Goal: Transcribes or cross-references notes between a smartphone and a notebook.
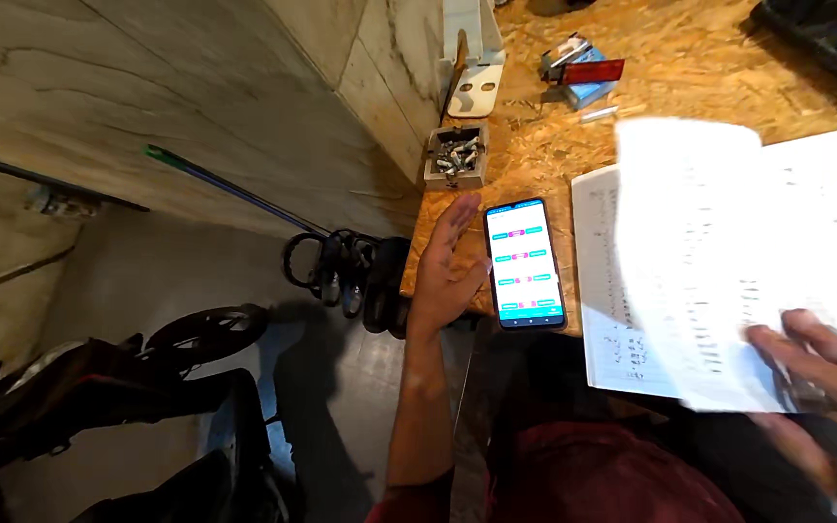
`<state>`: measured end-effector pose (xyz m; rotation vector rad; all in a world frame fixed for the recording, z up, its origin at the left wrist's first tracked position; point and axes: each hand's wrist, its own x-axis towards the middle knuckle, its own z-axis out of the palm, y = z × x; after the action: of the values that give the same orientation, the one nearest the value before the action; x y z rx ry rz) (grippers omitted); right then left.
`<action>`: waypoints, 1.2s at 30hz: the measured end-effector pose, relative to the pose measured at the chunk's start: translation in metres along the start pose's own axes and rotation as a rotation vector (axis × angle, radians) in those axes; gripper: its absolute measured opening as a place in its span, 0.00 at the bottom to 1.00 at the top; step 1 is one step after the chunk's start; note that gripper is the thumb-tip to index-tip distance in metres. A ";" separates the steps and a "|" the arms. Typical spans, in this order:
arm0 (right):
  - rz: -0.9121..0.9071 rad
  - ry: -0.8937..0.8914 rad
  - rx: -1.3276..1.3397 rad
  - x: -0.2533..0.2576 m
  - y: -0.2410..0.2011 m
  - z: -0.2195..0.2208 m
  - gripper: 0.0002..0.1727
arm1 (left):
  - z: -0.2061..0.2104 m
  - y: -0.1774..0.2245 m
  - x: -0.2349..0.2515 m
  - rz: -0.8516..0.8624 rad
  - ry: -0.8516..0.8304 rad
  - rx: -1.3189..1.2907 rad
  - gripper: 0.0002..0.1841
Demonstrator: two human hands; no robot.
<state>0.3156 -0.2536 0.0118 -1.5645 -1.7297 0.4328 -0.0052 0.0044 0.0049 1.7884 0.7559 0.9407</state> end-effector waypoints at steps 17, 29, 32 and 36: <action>0.001 -0.105 -0.036 0.020 0.018 -0.002 0.48 | 0.003 0.001 0.002 -0.033 0.008 0.049 0.39; -0.006 -0.074 -0.090 0.020 0.022 0.009 0.46 | 0.011 0.002 0.004 -0.075 0.016 0.190 0.42; -0.012 -0.071 -0.088 0.019 0.024 0.010 0.46 | 0.009 0.002 0.004 -0.058 0.020 0.134 0.39; -0.018 -0.072 -0.099 0.019 0.023 0.010 0.45 | 0.005 0.002 0.003 -0.044 -0.045 0.067 0.52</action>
<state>0.3250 -0.2288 -0.0047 -1.6195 -1.8438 0.4049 0.0007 0.0041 0.0069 1.8377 0.8037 0.8526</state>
